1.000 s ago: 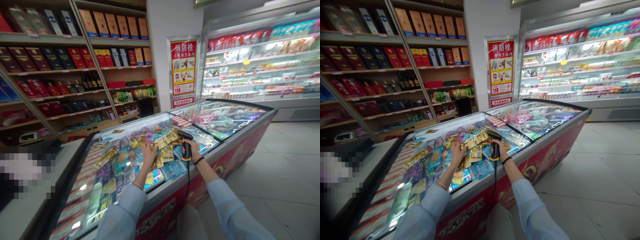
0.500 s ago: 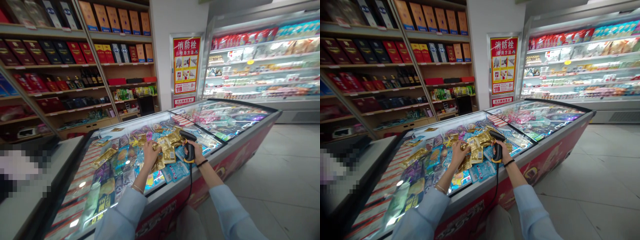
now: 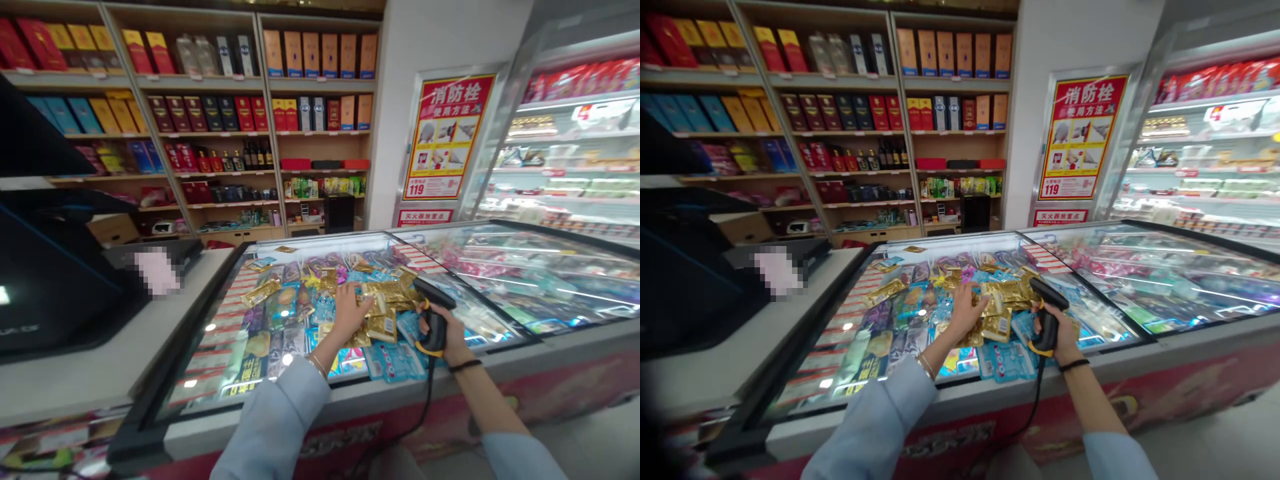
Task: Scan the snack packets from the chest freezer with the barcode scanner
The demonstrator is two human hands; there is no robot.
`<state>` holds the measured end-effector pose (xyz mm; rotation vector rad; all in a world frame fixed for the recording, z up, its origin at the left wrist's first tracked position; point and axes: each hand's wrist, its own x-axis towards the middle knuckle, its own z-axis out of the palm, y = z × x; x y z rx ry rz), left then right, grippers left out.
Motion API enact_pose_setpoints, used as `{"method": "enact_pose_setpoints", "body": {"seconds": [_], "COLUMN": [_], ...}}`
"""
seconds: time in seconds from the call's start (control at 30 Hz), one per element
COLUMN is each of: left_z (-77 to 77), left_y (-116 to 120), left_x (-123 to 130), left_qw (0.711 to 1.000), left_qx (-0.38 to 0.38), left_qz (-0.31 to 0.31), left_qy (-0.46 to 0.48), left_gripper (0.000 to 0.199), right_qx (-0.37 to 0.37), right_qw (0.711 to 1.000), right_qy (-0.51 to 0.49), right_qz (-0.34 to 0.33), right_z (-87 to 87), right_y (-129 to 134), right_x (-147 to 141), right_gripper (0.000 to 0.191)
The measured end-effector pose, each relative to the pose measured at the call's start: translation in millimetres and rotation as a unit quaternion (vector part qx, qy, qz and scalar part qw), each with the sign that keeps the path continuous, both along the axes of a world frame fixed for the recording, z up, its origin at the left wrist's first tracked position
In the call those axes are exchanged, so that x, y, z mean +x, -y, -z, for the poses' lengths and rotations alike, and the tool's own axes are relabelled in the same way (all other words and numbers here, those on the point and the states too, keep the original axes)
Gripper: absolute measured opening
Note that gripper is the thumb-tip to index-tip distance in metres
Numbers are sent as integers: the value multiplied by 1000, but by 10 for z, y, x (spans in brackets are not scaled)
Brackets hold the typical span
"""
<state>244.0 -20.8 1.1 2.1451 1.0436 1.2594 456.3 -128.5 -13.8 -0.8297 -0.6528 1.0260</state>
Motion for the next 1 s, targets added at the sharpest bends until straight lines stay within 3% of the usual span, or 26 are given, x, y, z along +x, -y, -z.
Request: {"method": "enact_pose_setpoints", "body": {"seconds": [0.17,0.27,0.4,0.5,0.6,0.7,0.87,1.0], "left_z": [-191,-419,-631,-587,-394,-167,58,123], "left_y": [-106,-287,-546,-695,-789,-843,-893,-901], "left_x": [-112,-410,-1223,-1994,-2625,-2928,-2831,-2702], "left_qw": [998,996,986,971,940,913,885,873], "left_qx": [-25,-26,5,1,-55,-88,-78,-53], "left_qz": [-33,-65,-145,-234,-333,-368,-389,-389], "left_qy": [39,57,78,44,-55,-149,-243,-289], "left_gripper": [34,35,30,25,24,27,35,37], "right_qx": [3,37,90,114,121,116,82,54], "right_qw": [999,998,994,989,984,976,953,937], "right_qy": [34,45,65,71,64,48,47,41], "right_qz": [-1,-2,-18,-63,-117,-181,-289,-341], "right_z": [-305,-582,-913,-1030,-1004,-870,-602,-468], "right_y": [97,143,119,-10,-263,-608,-1125,-1270], "right_x": [-34,-129,-440,-804,-1235,-1674,-2240,-2458], "right_gripper": [27,24,18,17,18,20,26,30]}}
